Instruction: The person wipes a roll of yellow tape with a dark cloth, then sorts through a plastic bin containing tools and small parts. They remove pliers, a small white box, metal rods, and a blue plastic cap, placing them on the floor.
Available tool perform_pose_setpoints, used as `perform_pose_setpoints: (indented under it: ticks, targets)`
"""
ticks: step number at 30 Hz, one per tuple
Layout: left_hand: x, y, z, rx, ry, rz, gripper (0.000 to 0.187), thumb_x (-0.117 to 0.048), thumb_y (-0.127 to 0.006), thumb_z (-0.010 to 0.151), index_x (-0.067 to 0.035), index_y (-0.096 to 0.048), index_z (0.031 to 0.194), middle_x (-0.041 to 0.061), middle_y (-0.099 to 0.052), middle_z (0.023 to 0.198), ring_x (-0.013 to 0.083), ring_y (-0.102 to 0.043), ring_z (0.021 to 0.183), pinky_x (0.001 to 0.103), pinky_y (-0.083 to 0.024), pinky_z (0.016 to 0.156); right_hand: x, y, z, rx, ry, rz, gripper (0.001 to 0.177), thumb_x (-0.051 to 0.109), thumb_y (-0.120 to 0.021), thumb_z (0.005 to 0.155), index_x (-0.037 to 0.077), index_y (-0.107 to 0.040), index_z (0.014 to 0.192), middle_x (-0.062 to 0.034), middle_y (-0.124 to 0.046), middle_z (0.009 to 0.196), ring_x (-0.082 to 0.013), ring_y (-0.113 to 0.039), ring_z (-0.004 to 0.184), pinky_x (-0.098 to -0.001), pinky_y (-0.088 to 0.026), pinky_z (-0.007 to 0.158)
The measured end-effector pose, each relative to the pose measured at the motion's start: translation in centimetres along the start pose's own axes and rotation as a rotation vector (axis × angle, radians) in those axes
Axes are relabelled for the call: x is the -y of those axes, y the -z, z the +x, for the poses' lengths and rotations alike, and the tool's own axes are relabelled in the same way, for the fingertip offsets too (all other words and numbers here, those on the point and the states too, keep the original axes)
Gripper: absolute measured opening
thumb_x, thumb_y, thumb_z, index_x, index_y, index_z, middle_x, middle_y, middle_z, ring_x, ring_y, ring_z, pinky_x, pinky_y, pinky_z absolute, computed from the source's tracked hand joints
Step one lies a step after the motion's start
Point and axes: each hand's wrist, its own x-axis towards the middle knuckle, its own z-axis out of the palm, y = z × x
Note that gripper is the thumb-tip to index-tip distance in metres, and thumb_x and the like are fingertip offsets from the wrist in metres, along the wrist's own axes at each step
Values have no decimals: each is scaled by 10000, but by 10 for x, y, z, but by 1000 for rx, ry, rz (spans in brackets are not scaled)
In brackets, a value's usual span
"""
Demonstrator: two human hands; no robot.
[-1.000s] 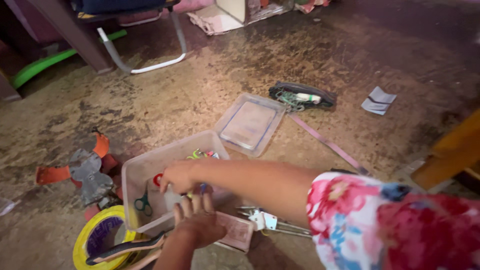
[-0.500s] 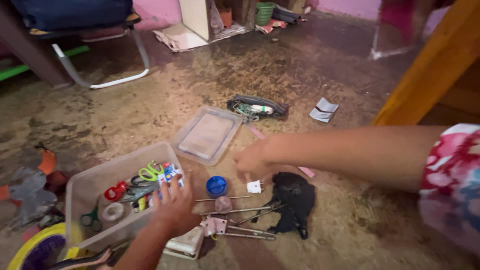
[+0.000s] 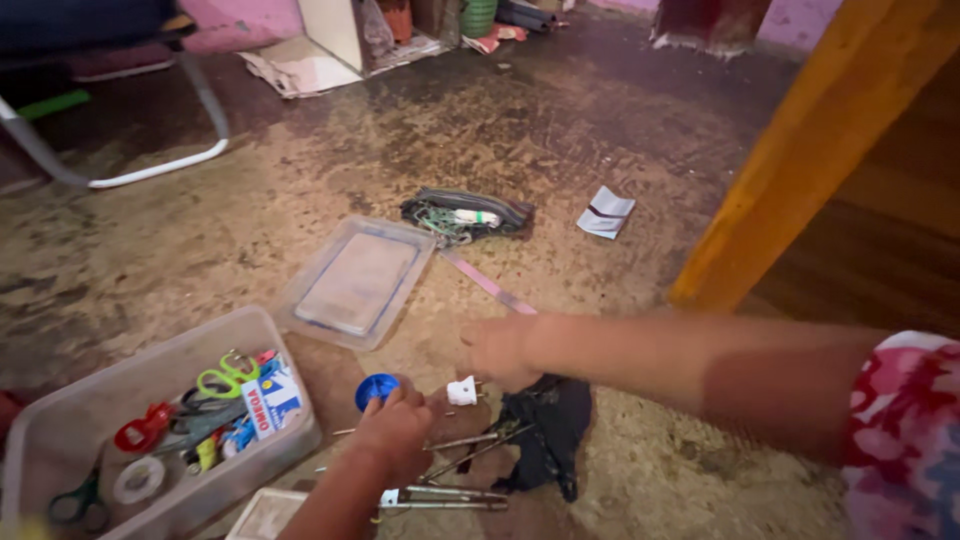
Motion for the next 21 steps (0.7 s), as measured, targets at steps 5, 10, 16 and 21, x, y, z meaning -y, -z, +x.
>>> perform_pose_setpoints:
  ticks: [5,10,16,21]
  targets:
    - [-1,-6,10,-159,63,-122,496,-299,-715,868,-136,-561,1310,141,-581,1304,340,-498,1305,517,-454,1041,-2,-16,0,120,-87,-9,712,298,-783,791,254,-508,1446,-164,-484,1402,-378,-521,1295,-515,-507,980]
    - [7,-4,11,-209,-15,-165,314,-344,-729,861,-122,-690,1079,112,-606,1217,325,-529,1243,509,-457,999,-6,-35,-9,94,-24,18,815,286,-797,770,242,-448,1506,-192,-518,1347,-398,-545,1253,-500,-496,1001]
    - [9,-18,12,-162,-32,-159,380,-280,-774,773,-184,-697,1133,60,-604,1228,290,-500,1260,513,-402,1022,-8,-52,1,36,109,-43,667,282,-749,797,190,-527,1419,-160,-549,1329,-376,-567,1241,-490,-514,975]
    - [4,-13,14,-152,-18,-150,445,-234,-771,754,-205,-648,1180,32,-597,1227,274,-488,1289,510,-392,1032,-2,-52,-5,24,67,-48,691,290,-761,767,208,-533,1413,-148,-517,1387,-392,-559,1226,-492,-504,985]
